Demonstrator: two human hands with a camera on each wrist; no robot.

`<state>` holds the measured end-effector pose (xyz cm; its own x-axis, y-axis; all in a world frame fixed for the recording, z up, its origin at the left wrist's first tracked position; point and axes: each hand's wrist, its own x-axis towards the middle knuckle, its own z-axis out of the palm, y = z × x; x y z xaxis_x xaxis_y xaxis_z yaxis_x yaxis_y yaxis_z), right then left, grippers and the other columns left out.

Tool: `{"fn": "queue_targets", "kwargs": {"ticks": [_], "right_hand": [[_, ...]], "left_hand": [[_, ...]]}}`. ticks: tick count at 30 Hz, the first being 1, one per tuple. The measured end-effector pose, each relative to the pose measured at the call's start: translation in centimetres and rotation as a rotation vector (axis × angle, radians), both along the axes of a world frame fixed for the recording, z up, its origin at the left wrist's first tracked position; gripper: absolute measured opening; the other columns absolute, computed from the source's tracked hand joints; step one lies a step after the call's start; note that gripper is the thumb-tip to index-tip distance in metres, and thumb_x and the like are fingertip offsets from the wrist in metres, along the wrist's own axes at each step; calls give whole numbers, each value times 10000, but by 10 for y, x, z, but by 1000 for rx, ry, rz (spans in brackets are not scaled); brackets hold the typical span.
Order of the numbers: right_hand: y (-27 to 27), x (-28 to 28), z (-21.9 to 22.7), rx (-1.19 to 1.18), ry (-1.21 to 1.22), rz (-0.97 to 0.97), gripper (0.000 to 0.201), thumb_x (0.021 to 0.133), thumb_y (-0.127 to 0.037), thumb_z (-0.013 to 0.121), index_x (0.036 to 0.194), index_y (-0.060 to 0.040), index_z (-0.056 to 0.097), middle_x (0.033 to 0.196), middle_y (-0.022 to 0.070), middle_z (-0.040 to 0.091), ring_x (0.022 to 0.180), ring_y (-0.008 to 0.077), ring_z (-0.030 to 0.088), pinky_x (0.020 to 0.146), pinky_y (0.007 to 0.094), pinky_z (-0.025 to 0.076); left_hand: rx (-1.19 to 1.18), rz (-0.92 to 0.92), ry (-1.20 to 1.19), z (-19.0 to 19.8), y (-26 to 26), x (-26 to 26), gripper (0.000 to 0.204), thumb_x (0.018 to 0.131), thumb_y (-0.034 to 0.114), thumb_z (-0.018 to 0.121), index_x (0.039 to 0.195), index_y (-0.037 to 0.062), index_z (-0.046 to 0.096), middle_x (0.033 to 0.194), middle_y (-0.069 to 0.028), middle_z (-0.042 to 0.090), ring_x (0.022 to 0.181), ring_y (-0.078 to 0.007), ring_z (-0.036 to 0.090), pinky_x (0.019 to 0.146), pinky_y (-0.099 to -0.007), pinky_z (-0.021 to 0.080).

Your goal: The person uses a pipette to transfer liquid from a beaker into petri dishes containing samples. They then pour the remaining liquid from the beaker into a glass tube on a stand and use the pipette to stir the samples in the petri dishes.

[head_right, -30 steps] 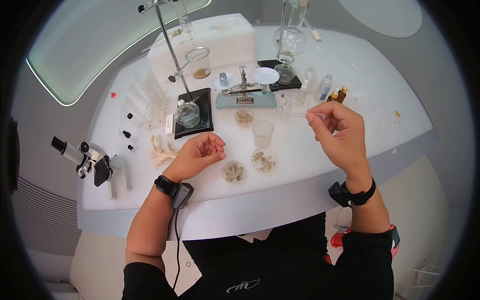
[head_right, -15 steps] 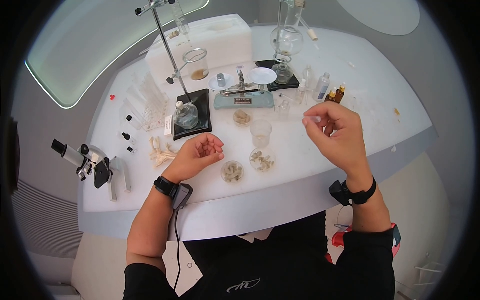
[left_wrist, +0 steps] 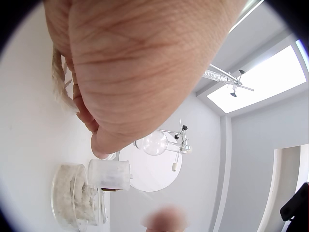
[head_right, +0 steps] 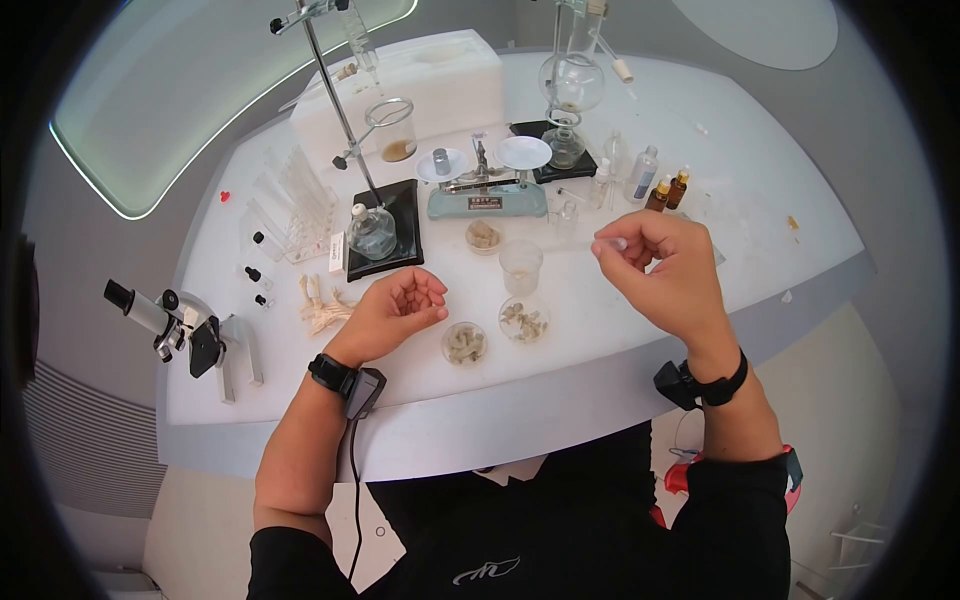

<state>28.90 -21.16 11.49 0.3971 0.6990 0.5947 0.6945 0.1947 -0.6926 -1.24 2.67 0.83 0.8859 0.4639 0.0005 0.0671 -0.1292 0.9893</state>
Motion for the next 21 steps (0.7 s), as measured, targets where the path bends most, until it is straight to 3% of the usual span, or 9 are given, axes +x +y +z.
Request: {"fn": "queue_targets", "kwargs": {"ticks": [4, 7, 11, 14, 16, 21], "right_hand": [[-4, 1, 2, -164, -27, 51, 68, 970, -28, 844, 1030, -22, 813, 869, -30, 713, 730, 26, 589, 669, 212, 483], [1, -2, -4, 13, 36, 15, 75, 973, -31, 845, 1042, -24, 814, 854, -40, 697, 724, 23, 587, 659, 209, 474], [1, 6, -3, -93, 43, 40, 103, 976, -32, 843, 1074, -22, 814, 849, -42, 686, 723, 22, 583, 649, 210, 466], [8, 12, -1, -21, 115, 32, 137, 996, -49, 840, 1126, -20, 810, 850, -39, 686, 707, 27, 596, 628, 212, 472], [16, 15, -1, -22, 308, 82, 147, 1025, -64, 826, 1164, -20, 805, 861, -28, 702, 689, 36, 615, 608, 217, 488], [47, 35, -14, -119, 363, 162, 162, 1050, -95, 823, 1189, -12, 806, 854, -19, 721, 687, 41, 639, 606, 217, 509]], "left_hand": [[4, 2, -1, -2, 0, 0, 225, 1068, 23, 806, 1262, 40, 692, 1089, 36, 716, 952, -11, 649, 871, -194, 557], [7, 4, 11, 0, -1, 0, 224, 1068, 20, 803, 1262, 40, 693, 1083, 37, 719, 950, -11, 653, 870, -195, 558], [20, 6, 23, 1, -1, 0, 224, 1067, 16, 801, 1262, 40, 693, 1081, 37, 720, 947, -12, 653, 870, -195, 558], [23, 11, 29, 1, -1, 0, 222, 1067, 13, 799, 1260, 40, 693, 1080, 36, 721, 948, -13, 653, 870, -196, 557], [16, 15, 9, 2, -2, 0, 221, 1065, 14, 801, 1257, 41, 694, 1081, 36, 718, 949, -13, 653, 873, -196, 557], [-2, 17, 12, 1, -1, 1, 223, 1061, 21, 810, 1251, 39, 694, 1088, 37, 714, 953, -15, 651, 876, -198, 556]]}}
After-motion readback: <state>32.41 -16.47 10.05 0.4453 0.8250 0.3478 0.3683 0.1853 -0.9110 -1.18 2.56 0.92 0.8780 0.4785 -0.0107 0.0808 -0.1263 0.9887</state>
